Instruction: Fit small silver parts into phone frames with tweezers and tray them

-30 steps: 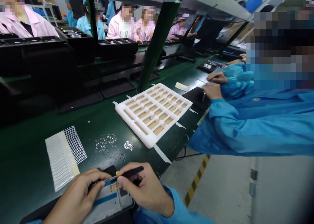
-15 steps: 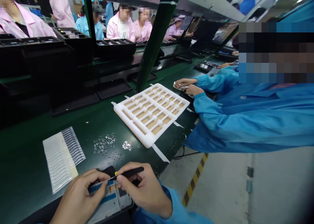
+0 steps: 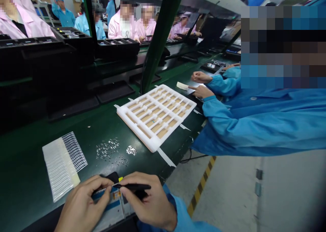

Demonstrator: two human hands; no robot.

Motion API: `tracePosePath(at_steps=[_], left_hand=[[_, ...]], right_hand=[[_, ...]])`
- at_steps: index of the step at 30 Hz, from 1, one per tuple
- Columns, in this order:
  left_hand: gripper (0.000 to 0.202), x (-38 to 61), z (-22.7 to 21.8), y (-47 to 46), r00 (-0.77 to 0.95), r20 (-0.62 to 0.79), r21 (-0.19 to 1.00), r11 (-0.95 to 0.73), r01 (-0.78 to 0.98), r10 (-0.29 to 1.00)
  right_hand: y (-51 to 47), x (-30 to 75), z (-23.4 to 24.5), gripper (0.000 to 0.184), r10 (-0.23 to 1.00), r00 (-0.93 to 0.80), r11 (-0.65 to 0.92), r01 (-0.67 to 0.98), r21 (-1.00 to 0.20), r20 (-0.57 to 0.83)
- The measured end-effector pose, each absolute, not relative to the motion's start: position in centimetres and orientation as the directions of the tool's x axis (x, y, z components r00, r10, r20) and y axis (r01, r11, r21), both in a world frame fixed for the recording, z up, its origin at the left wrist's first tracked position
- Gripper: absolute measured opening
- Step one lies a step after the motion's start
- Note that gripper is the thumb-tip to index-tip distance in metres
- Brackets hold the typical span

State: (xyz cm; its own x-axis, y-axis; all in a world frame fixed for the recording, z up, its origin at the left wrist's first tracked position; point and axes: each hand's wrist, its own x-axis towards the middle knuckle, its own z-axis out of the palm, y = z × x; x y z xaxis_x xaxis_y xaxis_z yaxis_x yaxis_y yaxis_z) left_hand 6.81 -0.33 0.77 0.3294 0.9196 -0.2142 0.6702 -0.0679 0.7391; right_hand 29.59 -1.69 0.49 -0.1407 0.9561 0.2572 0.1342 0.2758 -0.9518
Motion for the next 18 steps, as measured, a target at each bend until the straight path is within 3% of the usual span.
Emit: tracePosePath(at_steps=[8,12,14,18], left_hand=[[0.033,7.1,1.2,-0.4,0.357,-0.184,0.703,-0.131,0.699,0.916],[0.03,6.6,1.8,-0.4,0.462,-0.028,0.634,-0.342,0.694,0.886],[0.031,6.1,2.1,-0.6,0.525,0.115,0.534,-0.498,0.683,0.843],[0.04,5.6,2.4,-1.5,0.631,0.309,0.182,-0.696,0.695,0.711]], right_hand=[[-1.8,29.9,0.2,0.021,0.909,-0.222,0.388,0.135,-0.912,0.353],[-1.8,30.1,0.1,0.019,0.893,-0.241,0.424,0.162,-0.891,0.381],[-1.9,30.1,0.0,0.018,0.887,-0.252,0.433,0.167,-0.886,0.386],[-2.0,29.8,-0.4,0.018,0.882,-0.251,0.448,0.177,-0.876,0.4]])
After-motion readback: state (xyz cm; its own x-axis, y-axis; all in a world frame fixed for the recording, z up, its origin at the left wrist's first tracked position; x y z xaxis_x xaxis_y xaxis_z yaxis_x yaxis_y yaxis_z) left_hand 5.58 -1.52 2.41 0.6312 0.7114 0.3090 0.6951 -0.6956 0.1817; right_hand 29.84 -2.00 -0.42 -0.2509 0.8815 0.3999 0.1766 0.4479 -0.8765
